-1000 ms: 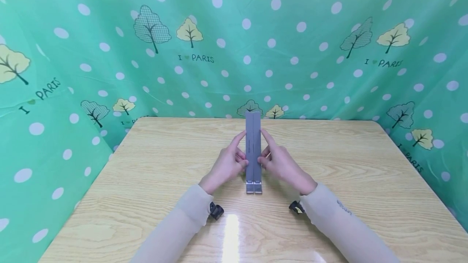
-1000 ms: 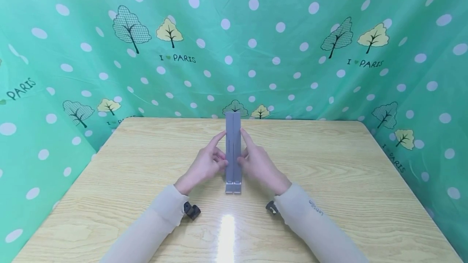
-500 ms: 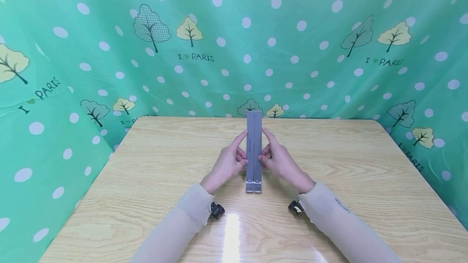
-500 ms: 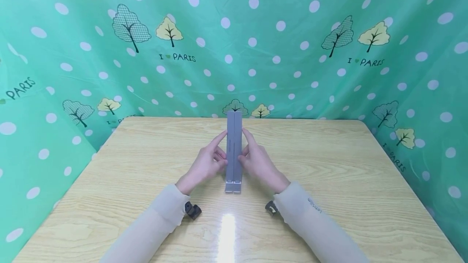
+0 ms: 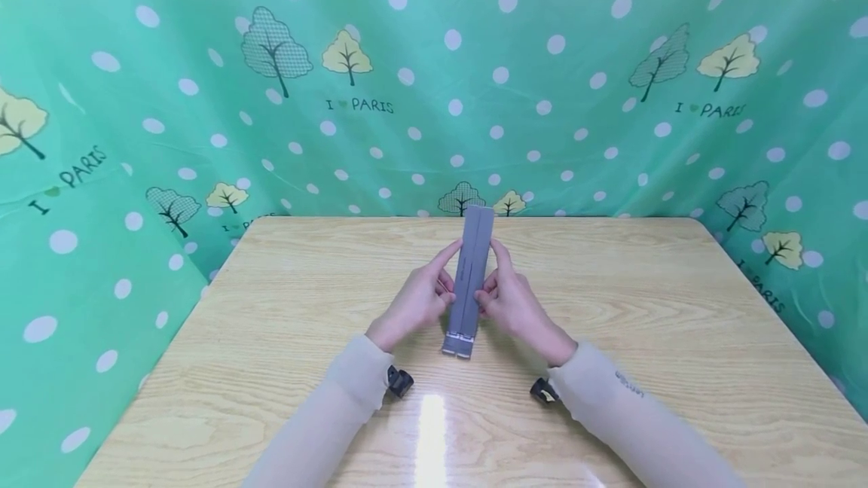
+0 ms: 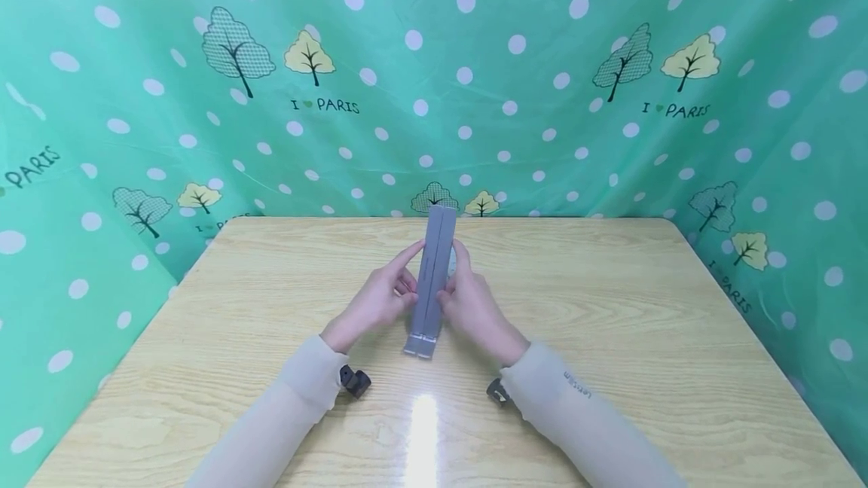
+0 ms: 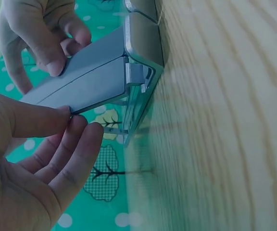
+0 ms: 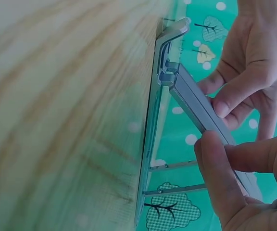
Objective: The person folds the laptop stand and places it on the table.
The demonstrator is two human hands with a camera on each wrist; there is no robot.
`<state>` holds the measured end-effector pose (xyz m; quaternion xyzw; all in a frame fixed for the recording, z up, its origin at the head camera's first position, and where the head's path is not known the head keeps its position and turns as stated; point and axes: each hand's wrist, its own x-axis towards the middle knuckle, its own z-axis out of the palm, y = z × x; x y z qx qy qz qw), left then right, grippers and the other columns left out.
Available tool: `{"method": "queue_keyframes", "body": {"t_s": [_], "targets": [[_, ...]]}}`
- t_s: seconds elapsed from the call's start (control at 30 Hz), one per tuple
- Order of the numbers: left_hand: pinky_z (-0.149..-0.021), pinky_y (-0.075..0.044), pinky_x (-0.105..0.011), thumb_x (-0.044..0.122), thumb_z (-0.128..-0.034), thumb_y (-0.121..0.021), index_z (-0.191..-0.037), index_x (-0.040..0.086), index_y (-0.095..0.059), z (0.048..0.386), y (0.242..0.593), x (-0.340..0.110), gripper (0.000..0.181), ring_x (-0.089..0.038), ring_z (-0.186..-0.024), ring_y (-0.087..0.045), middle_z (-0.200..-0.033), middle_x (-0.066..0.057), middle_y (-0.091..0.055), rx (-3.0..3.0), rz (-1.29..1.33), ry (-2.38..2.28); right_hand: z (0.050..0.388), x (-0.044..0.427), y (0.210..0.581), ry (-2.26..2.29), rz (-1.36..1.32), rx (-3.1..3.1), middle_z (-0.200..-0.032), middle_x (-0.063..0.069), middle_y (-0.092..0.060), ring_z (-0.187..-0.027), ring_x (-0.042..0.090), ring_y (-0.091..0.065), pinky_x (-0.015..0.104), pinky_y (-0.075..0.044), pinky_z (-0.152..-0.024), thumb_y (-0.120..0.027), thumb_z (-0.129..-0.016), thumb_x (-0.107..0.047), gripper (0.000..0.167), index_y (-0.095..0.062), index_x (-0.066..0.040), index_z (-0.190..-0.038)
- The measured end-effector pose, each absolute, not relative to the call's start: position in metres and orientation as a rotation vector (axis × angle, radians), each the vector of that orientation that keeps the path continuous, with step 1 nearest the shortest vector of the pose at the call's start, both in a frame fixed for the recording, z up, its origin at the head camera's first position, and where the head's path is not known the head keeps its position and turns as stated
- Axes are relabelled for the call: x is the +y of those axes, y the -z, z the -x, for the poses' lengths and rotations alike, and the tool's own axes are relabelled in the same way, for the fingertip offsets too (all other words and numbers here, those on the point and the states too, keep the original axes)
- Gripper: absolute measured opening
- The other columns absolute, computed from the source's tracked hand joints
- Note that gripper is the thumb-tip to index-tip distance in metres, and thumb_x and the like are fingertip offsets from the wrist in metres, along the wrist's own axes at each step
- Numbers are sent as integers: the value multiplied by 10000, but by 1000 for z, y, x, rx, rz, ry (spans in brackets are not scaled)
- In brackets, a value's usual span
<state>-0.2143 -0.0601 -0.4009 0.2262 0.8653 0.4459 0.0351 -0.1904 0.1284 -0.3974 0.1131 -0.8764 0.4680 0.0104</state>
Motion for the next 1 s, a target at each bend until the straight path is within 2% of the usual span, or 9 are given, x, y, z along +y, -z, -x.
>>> {"method": "queue_keyframes", "body": {"t_s": [0.1,0.2,0.3,0.4,0.6,0.7,0.8,1.0], "targets": [[-714,-579,-277,-143,-883,-687,-1661,229,-253,215,400,-61,965,-146,-775,-643,-896,-45,-634,2653,-709,-1348,191,132,395,-1390,-347,-2760,-858,85,-677,-656,194,-658,324,-568,-614,-692,-950,20,929,-86,-76,-1647],[-731,-576,-284,-50,-906,-732,-1654,170,-262,214,398,-63,910,-141,-797,-653,-944,-50,-646,2674,-705,-1284,194,140,391,-1324,-352,-2772,-946,93,-707,-660,159,-651,336,-551,-621,-713,-962,-100,931,-86,-66,-1649],[-740,-570,-307,47,-916,-770,-1628,90,-303,208,395,-67,853,-151,-835,-649,-1027,-72,-654,2709,-669,-1172,203,151,384,-1311,-406,-2747,-1099,169,-695,-746,205,-685,353,-576,-650,-733,-958,-155,949,-95,-80,-1656],[-767,-564,-319,126,-910,-798,-1602,43,-343,197,392,-71,832,-166,-881,-638,-1120,-98,-652,2726,-649,-1023,215,162,375,-1257,-494,-2731,-1230,228,-642,-862,271,-699,384,-606,-710,-763,-936,-140,978,-114,-128,-1668],[-814,-544,-365,237,-855,-862,-1561,-1,-404,175,393,-75,874,-192,-920,-601,-1179,-124,-622,2754,-700,-795,237,176,354,-1029,-726,-2770,-1442,237,-495,-1069,347,-656,493,-575,-907,-829,-889,-138,1043,-142,-156,-1674],[-887,-550,-418,237,-823,-888,-1554,-25,-399,169,396,-74,918,-236,-970,-615,-1209,-150,-612,2783,-722,-751,246,179,348,-950,-814,-2793,-1482,217,-446,-1154,356,-615,508,-551,-940,-860,-867,-174,1066,-165,-177,-1675],[-956,-546,-457,214,-807,-899,-1548,-48,-392,166,399,-74,934,-291,-1050,-637,-1266,-191,-604,2820,-745,-713,253,179,345,-895,-861,-2809,-1485,190,-438,-1198,366,-589,503,-548,-929,-859,-871,-213,1017,-224,-184,-1665],[-890,-572,-458,194,-794,-910,-1492,-59,-449,165,405,-73,874,-314,-1034,-654,-1222,-204,-619,2880,-817,-661,258,178,345,-867,-840,-2834,-1447,175,-462,-1198,383,-592,507,-559,-883,-831,-902,-248,895,-321,-175,-1634]]}}
